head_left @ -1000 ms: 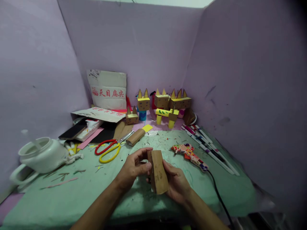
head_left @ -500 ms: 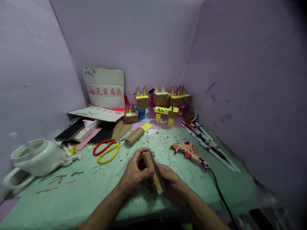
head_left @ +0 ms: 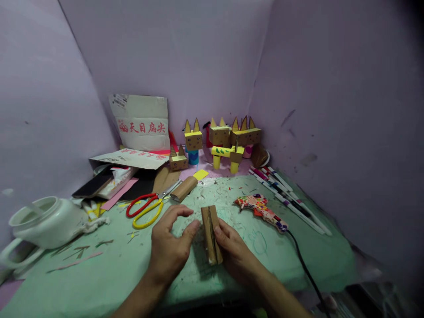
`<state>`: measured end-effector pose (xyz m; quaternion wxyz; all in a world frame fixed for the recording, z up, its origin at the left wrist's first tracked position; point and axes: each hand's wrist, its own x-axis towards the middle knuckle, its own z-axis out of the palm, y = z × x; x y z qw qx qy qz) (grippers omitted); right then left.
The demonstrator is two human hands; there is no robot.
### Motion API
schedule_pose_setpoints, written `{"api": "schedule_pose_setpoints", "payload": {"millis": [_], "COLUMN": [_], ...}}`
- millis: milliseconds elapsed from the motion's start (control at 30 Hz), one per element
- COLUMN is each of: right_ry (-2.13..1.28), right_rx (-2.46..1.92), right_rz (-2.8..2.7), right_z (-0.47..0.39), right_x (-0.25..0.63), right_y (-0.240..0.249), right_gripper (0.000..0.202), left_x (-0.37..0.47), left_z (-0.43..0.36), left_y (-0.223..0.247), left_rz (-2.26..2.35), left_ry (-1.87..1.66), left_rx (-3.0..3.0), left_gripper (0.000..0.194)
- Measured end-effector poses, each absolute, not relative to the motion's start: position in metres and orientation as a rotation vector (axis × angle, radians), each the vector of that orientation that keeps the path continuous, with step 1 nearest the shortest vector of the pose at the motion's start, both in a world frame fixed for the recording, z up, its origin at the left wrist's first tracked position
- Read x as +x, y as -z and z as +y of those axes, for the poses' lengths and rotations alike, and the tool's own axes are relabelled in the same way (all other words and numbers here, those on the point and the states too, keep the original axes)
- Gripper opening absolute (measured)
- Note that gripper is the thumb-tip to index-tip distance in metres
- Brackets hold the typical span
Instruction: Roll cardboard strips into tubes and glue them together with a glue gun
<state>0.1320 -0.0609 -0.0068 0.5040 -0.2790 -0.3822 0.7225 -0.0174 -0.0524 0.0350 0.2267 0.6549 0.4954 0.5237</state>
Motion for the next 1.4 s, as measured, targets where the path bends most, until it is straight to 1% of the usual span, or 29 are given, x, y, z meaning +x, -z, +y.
{"api": "schedule_pose_setpoints", "payload": {"millis": [67, 133, 267, 433, 567, 667, 767, 800, 867, 933, 1000, 1067, 1133, 1167, 1233, 1267, 1333, 1400], "right_ry": [-1.711, -1.675, -1.568, -1.421, -1.395, -1.431, -1.490, -1.513, -1.562, -1.612, -1.652, -1.669, -1.665, -1.661, -1.656, -1.655, -1.653, -1.636], "right_rx": [-0.690, -0.713, -0.782, -0.833, -0.872, -0.897, -0.906, -0.900, -0.875, -0.834, -0.795, -0.760, -0.733, -0.718, -0.691, -0.681, -0.676, -0.696], "right_rz": [-0.958, -1.008, -1.124, -1.241, -1.239, -1.198, -1.118, -1.085, -1.009, -0.929, -0.856, -0.801, -0.770, -0.766, -0.775, -0.786, -0.823, -0.872], "right_z": [-0.061, -0.060, -0.061, -0.066, -0.067, -0.065, -0.064, -0.064, -0.063, -0.062, -0.061, -0.060, -0.060, -0.061, -0.065, -0.067, -0.071, -0.072], "right_x": [0.132, 0.133, 0.133, 0.127, 0.125, 0.128, 0.131, 0.131, 0.131, 0.132, 0.132, 0.133, 0.132, 0.131, 0.127, 0.126, 0.125, 0.133], "right_y": [0.008, 0.010, 0.013, 0.015, 0.016, 0.018, 0.019, 0.019, 0.019, 0.018, 0.016, 0.015, 0.014, 0.015, 0.016, 0.016, 0.015, 0.011], "right_gripper": [0.043, 0.048, 0.055, 0.049, 0.050, 0.050, 0.054, 0.054, 0.051, 0.043, 0.037, 0.037, 0.038, 0.038, 0.037, 0.037, 0.041, 0.052], "left_x": [-0.016, -0.013, -0.009, -0.007, -0.010, -0.025, -0.050, -0.058, -0.072, -0.078, -0.076, -0.065, -0.047, -0.036, -0.017, -0.010, -0.003, -0.005], "left_z": [-0.056, -0.060, -0.065, -0.071, -0.070, -0.062, -0.051, -0.048, -0.043, -0.043, -0.049, -0.059, -0.074, -0.081, -0.092, -0.095, -0.096, -0.092], "left_y": [-0.038, -0.039, -0.045, -0.062, -0.064, -0.062, -0.063, -0.064, -0.065, -0.065, -0.061, -0.052, -0.041, -0.035, -0.024, -0.020, -0.016, -0.016], "left_rz": [1.412, 1.431, 1.562, 1.762, 1.707, 1.781, 2.167, 2.296, 2.489, 2.543, 2.417, 2.140, 1.840, 1.742, 1.630, 1.587, 1.496, 1.413], "left_ry": [-1.462, -1.455, -1.320, -0.995, -0.904, -1.041, -1.154, -1.113, -0.935, -0.843, -0.930, -1.013, -0.973, -0.935, -0.892, -0.897, -0.979, -1.090], "left_rx": [1.890, 2.024, 2.381, 2.652, 2.857, 2.850, 2.657, 2.577, 2.444, 2.284, 2.074, 1.893, 1.818, 1.814, 1.836, 1.856, 1.911, 2.006], "left_gripper": [0.006, 0.004, 0.012, 0.028, 0.028, 0.026, 0.021, 0.021, 0.032, 0.039, 0.038, 0.036, 0.038, 0.041, 0.054, 0.055, 0.048, 0.039]}}
